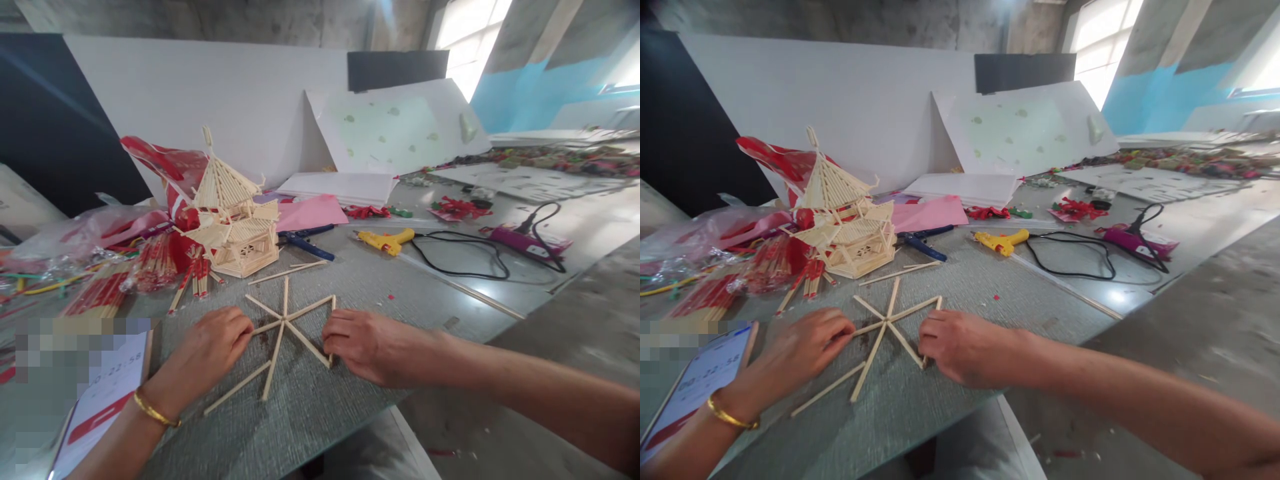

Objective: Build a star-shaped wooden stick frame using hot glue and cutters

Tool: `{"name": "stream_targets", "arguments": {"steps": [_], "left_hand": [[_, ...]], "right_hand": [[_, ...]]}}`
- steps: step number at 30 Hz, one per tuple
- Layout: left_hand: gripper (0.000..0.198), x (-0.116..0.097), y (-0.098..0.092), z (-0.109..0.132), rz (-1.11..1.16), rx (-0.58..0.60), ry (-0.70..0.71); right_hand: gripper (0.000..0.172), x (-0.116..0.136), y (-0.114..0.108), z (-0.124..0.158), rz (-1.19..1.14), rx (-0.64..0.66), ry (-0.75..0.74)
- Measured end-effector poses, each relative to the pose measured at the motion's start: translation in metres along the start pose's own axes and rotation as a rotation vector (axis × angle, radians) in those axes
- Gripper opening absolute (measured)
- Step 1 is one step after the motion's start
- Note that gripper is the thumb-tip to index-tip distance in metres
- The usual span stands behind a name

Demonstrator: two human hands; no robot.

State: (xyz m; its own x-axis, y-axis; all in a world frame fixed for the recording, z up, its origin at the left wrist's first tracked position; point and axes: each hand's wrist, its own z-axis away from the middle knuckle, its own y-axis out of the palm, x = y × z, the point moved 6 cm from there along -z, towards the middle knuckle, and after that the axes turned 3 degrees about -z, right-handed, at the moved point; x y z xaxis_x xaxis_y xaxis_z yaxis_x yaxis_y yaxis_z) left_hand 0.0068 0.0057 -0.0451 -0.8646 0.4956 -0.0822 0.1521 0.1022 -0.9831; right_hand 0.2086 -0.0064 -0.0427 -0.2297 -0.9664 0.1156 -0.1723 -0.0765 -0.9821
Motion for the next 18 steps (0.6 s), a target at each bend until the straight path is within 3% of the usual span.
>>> {"name": "stream_targets", "arguments": {"steps": [5,9,14,18], "left_hand": [[0.021,-0.002,0.001,-0.001,-0.047,0.023,0.001],[0.022,-0.003,0.0,0.0,-0.059,0.029,-0.006],[0.022,0.0,-0.002,0.0,-0.024,-0.006,-0.002],[0.021,0.006,-0.001,0.0,0.01,-0.021,-0.026]], "right_hand": [[0.018,0.001,0.002,0.003,-0.035,-0.022,0.021],[0.024,-0.004,-0.009,0.01,-0.06,-0.093,0.08],[0.026,-0.046,-0.03,0.023,-0.057,-0.226,0.291],[0.025,-0.076,-0.026,0.024,-0.056,-0.154,0.473]]}}
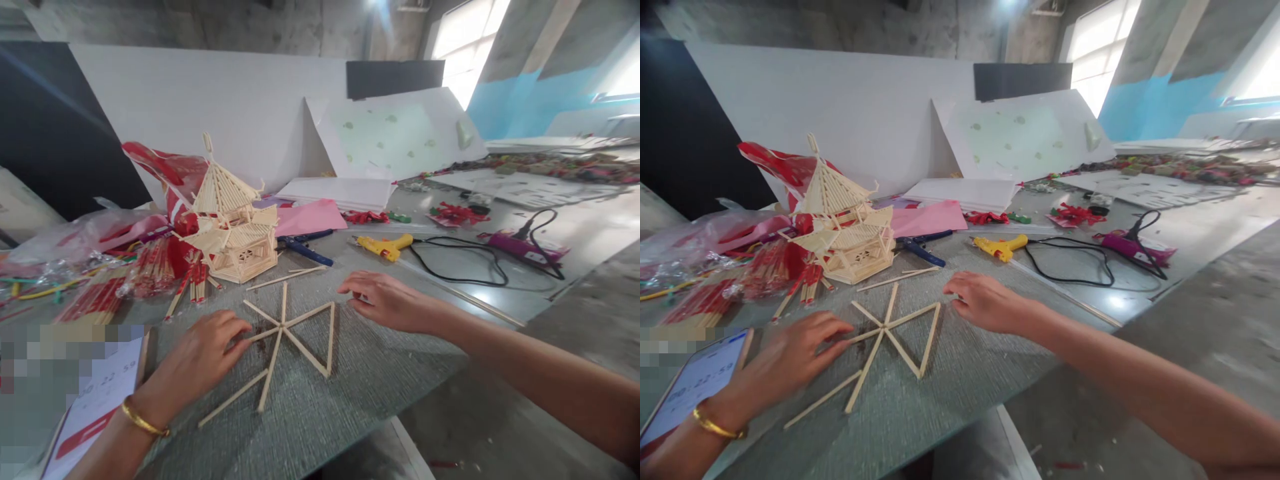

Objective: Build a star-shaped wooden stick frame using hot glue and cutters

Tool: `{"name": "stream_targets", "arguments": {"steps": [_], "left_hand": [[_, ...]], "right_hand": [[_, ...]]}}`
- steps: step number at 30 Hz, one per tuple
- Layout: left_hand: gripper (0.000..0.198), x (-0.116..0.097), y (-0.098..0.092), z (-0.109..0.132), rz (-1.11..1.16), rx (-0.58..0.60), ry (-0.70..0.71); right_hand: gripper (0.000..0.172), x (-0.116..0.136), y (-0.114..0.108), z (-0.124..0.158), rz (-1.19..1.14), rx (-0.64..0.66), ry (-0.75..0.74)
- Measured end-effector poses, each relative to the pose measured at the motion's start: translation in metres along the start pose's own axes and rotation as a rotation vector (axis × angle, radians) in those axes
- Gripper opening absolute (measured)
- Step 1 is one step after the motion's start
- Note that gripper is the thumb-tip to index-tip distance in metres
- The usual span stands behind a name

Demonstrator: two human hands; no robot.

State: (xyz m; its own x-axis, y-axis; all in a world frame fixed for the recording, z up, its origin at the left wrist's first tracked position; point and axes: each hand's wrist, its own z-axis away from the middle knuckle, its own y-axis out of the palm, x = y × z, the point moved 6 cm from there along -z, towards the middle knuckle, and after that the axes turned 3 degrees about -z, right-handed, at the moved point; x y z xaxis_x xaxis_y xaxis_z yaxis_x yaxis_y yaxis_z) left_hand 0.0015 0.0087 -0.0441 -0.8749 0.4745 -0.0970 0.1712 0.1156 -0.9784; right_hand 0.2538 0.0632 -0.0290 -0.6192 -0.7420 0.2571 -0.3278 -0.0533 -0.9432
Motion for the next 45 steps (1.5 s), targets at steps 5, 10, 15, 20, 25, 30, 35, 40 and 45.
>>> {"name": "stream_targets", "arguments": {"steps": [5,10,15,20,25,30,35,40,45], "left_hand": [[0.029,0.008,0.005,-0.001,0.042,-0.048,-0.026],[0.033,0.01,0.008,-0.003,0.09,-0.053,-0.052],[0.028,0.008,-0.014,-0.001,0.124,-0.111,-0.088],[0.02,-0.007,-0.03,0.008,0.196,0.078,-0.111],[0.01,-0.024,-0.014,0.02,0.185,0.418,-0.107],[0.013,-0.025,-0.005,0.017,0.154,0.43,-0.093],[0.017,-0.015,-0.01,0.014,0.279,0.391,-0.174],[0.023,-0.006,-0.016,0.009,0.61,0.274,-0.311],[0.024,-0.017,-0.011,0.007,0.835,0.29,-0.34]], "right_hand": [[0.026,0.008,0.011,-0.007,-0.031,0.097,-0.059],[0.027,0.012,0.013,-0.012,-0.056,0.096,-0.108],[0.026,0.01,0.012,-0.012,-0.031,0.035,-0.14],[0.023,0.023,0.003,-0.009,-0.018,-0.084,-0.179],[0.023,0.044,0.0,-0.006,-0.052,-0.113,-0.251],[0.023,0.049,0.003,0.0,-0.068,-0.139,-0.279],[0.022,0.049,0.008,0.005,-0.084,-0.127,-0.294],[0.023,0.049,0.006,0.008,-0.111,-0.117,-0.274],[0.024,0.047,0.005,0.013,-0.117,-0.108,-0.263]]}}
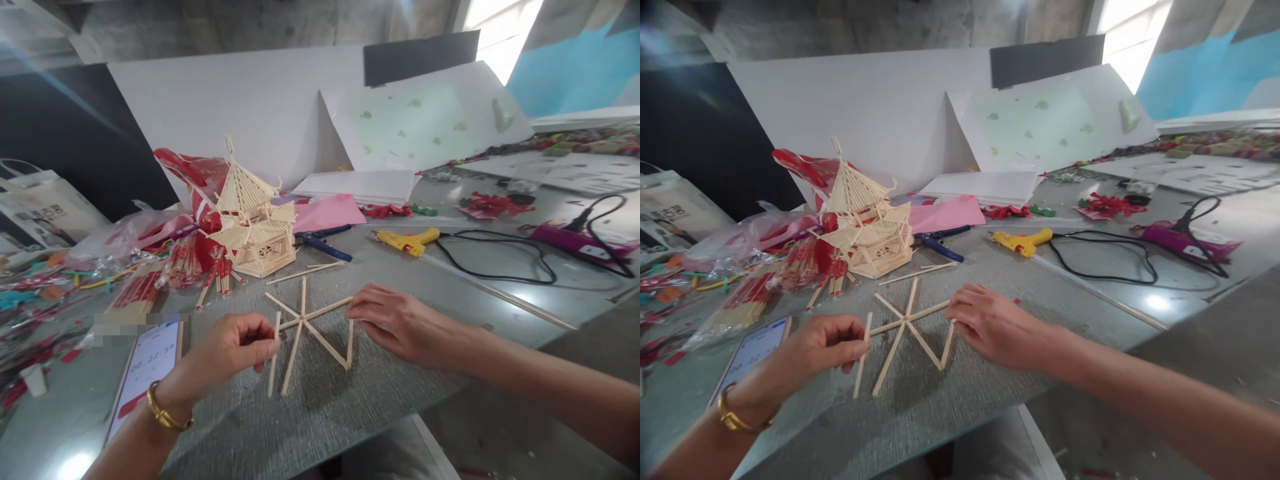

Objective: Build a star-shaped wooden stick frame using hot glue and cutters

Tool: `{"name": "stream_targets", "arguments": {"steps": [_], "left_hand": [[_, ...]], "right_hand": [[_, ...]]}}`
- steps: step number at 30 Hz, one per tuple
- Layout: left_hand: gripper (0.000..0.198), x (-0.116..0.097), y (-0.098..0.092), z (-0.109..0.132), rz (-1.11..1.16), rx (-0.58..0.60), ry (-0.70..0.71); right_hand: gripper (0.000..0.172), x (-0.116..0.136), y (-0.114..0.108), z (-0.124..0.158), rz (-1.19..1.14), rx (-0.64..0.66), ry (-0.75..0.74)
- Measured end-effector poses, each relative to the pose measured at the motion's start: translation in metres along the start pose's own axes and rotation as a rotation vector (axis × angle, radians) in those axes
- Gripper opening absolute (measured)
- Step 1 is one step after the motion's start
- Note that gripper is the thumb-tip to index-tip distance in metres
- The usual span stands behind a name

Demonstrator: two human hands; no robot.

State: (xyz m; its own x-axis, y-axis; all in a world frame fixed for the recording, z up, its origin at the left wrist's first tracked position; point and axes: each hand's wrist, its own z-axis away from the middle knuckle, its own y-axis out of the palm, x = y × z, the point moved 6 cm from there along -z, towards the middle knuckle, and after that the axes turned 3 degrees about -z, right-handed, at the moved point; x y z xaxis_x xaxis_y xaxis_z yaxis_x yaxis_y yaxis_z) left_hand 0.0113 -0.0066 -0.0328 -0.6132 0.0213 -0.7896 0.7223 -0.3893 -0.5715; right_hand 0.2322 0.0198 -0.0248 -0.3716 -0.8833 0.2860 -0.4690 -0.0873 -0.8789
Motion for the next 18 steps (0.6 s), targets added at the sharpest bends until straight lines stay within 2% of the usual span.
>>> {"name": "stream_targets", "arguments": {"steps": [5,12,18], "left_hand": [[0.027,-0.009,0.015,0.001,-0.031,-0.006,0.017],[0.02,-0.042,0.032,0.003,-0.277,-0.069,0.1],[0.02,-0.044,0.038,-0.006,-0.378,-0.054,0.158]], "right_hand": [[0.024,-0.003,-0.001,0.005,0.004,0.002,0.017],[0.024,0.008,-0.004,0.006,0.01,0.001,0.026],[0.024,0.006,-0.01,0.013,0.005,-0.042,0.049]]}}
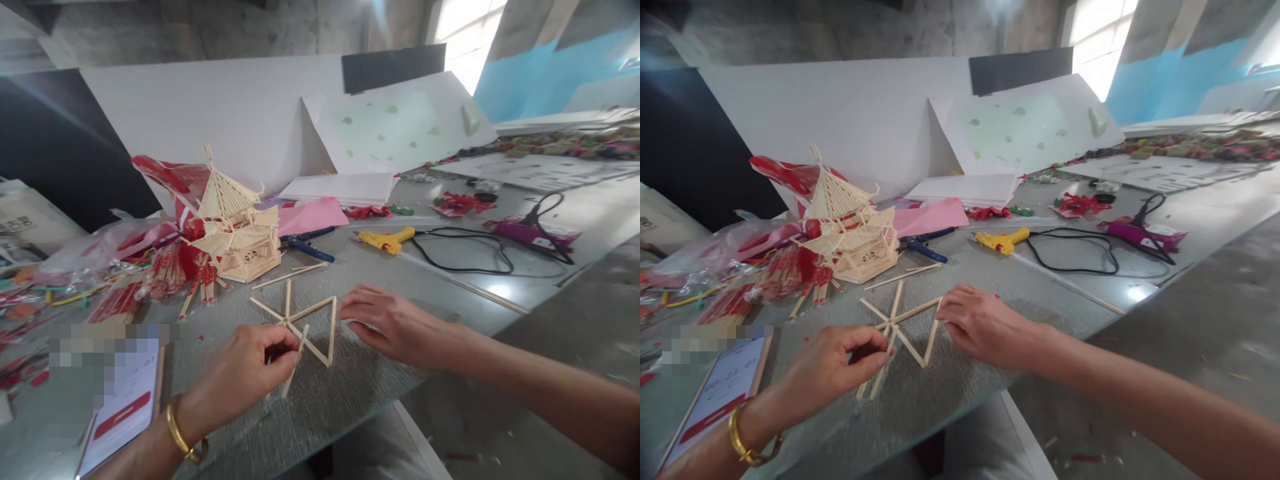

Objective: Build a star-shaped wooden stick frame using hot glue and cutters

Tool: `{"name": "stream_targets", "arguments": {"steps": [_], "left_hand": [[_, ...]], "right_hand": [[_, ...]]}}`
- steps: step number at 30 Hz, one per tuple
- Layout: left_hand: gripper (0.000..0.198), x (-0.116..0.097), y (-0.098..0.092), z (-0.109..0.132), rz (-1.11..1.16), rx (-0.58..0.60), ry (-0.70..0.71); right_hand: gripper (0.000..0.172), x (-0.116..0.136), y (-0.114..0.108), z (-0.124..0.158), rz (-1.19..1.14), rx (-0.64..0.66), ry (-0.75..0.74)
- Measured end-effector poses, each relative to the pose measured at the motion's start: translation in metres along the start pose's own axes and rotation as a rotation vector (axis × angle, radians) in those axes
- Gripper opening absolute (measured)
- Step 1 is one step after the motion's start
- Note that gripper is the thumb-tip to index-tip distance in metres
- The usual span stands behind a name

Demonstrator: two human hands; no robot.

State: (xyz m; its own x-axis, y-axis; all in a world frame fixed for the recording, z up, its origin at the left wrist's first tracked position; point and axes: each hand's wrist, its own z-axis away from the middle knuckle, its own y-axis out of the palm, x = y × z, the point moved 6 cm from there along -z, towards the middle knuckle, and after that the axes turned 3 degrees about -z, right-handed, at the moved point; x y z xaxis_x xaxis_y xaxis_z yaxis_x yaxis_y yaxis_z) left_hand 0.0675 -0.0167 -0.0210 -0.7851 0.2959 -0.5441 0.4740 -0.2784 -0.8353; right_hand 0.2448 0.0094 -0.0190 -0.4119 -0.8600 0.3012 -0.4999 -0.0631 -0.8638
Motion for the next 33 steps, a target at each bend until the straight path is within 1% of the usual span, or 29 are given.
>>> {"name": "stream_targets", "arguments": {"steps": [3,6,10,12,14,17,19,21,24,27,31,33], "left_hand": [[0.018,-0.008,0.005,-0.001,-0.127,-0.019,0.097],[0.021,-0.022,0.015,0.0,-0.309,0.028,0.204],[0.024,-0.033,0.029,0.002,-0.517,0.143,0.235],[0.024,-0.032,0.03,0.002,-0.545,0.139,0.223],[0.023,-0.027,0.022,0.0,-0.527,0.07,0.193],[0.019,-0.008,0.001,-0.003,-0.501,-0.046,0.091],[0.017,0.01,-0.011,-0.005,-0.522,-0.066,-0.002],[0.015,0.025,-0.017,-0.005,-0.539,-0.058,-0.04],[0.016,0.041,-0.014,-0.002,-0.542,-0.019,-0.021],[0.018,0.049,-0.006,0.005,-0.519,0.038,0.002],[0.019,0.05,0.0,0.012,-0.494,0.112,-0.003],[0.018,0.047,-0.001,0.012,-0.498,0.106,-0.002]], "right_hand": [[0.023,-0.009,-0.01,0.005,0.05,-0.045,0.021],[0.023,-0.019,-0.018,0.011,0.105,-0.07,0.068],[0.023,-0.026,-0.021,0.019,0.133,-0.058,0.112],[0.024,-0.028,-0.017,0.02,0.146,-0.032,0.131],[0.024,-0.032,-0.012,0.02,0.161,0.009,0.177],[0.024,-0.04,-0.002,0.014,0.158,0.084,0.264],[0.023,-0.044,0.004,0.008,0.145,0.127,0.281],[0.023,-0.047,0.008,0.002,0.138,0.145,0.267],[0.022,-0.054,0.009,-0.005,0.138,0.145,0.253],[0.022,-0.06,0.008,-0.008,0.127,0.143,0.247],[0.022,-0.06,0.009,-0.012,0.09,0.166,0.209],[0.022,-0.058,0.012,-0.015,0.058,0.195,0.189]]}}
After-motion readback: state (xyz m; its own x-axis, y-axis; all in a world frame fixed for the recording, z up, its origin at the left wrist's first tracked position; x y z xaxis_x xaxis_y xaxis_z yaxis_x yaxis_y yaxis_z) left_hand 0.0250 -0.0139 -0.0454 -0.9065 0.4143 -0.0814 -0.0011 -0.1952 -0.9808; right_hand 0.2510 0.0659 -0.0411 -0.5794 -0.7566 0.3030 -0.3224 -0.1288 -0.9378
